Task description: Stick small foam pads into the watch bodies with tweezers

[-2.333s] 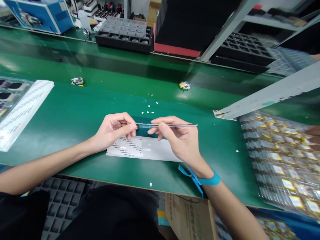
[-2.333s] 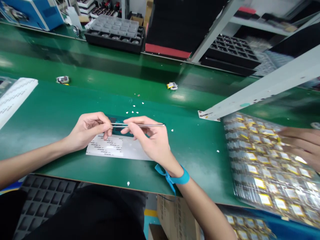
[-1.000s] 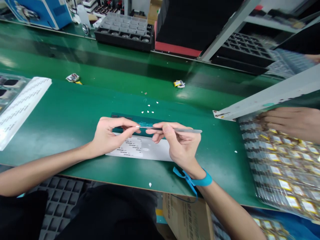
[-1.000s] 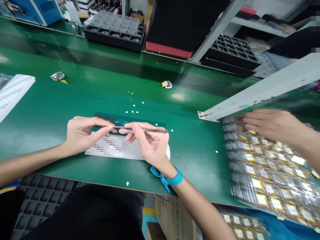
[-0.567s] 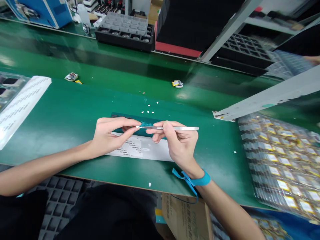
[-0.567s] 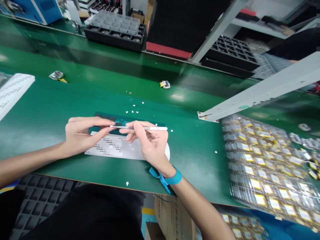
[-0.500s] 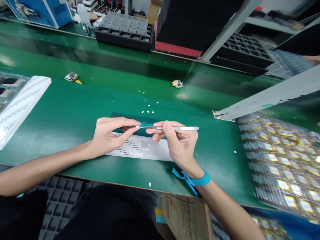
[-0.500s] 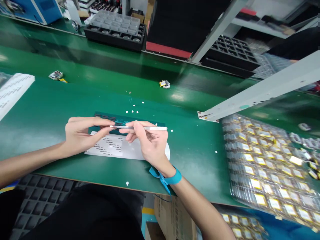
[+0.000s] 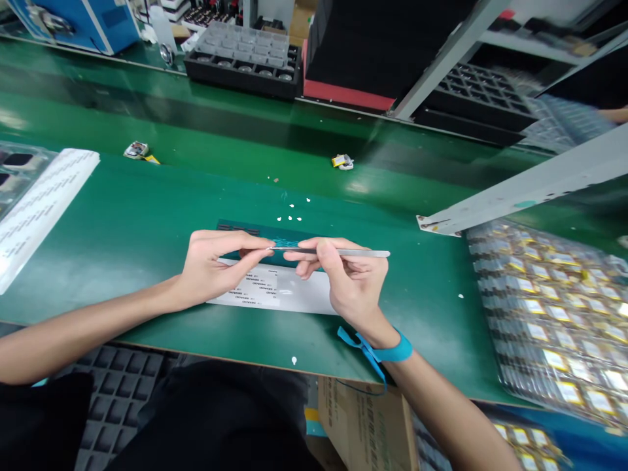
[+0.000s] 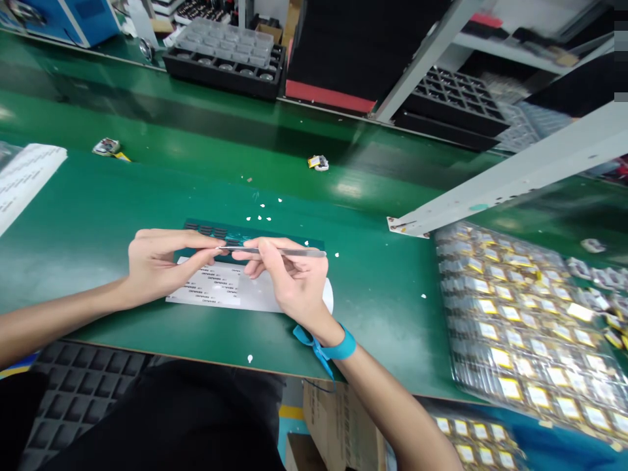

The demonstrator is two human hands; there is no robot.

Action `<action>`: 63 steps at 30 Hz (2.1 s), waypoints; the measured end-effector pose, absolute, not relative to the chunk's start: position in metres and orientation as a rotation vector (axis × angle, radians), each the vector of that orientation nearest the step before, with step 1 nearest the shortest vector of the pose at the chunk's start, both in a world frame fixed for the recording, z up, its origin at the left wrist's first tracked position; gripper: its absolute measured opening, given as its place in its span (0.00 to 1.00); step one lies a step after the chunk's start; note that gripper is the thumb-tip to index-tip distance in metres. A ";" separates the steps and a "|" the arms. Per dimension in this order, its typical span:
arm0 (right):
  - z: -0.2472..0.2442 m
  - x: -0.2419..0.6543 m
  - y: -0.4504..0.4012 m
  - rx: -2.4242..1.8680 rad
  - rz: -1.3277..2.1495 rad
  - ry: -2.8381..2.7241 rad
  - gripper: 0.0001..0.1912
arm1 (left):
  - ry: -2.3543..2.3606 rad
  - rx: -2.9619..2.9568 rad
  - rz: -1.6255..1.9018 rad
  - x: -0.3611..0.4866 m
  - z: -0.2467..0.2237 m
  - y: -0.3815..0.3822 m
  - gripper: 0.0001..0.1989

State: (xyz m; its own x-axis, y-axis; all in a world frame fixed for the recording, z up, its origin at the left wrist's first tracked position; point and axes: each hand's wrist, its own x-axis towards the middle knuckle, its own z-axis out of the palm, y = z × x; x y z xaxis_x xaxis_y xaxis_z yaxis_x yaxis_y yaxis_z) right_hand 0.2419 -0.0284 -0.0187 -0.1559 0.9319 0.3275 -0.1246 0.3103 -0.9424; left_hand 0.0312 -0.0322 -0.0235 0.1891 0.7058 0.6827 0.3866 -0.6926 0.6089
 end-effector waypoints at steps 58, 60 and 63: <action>-0.018 0.245 -0.021 -0.721 1.282 -1.463 0.07 | 0.990 1.401 1.187 0.032 -0.017 -0.030 0.06; -0.017 0.246 -0.020 -0.696 1.297 -1.491 0.06 | 0.949 1.330 1.167 0.030 -0.018 -0.029 0.08; -0.018 0.250 -0.019 -0.675 1.292 -1.579 0.08 | 0.885 1.214 1.142 0.028 -0.020 -0.027 0.08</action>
State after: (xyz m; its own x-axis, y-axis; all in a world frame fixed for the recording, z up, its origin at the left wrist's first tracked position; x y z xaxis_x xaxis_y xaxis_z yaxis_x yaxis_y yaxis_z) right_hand 0.2497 -0.0192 -0.0175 -0.3939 0.8604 0.3233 -0.1465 0.2885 -0.9462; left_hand 0.0282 -0.0267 -0.0203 0.2312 0.9708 0.0647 -0.1794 -0.0228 0.9835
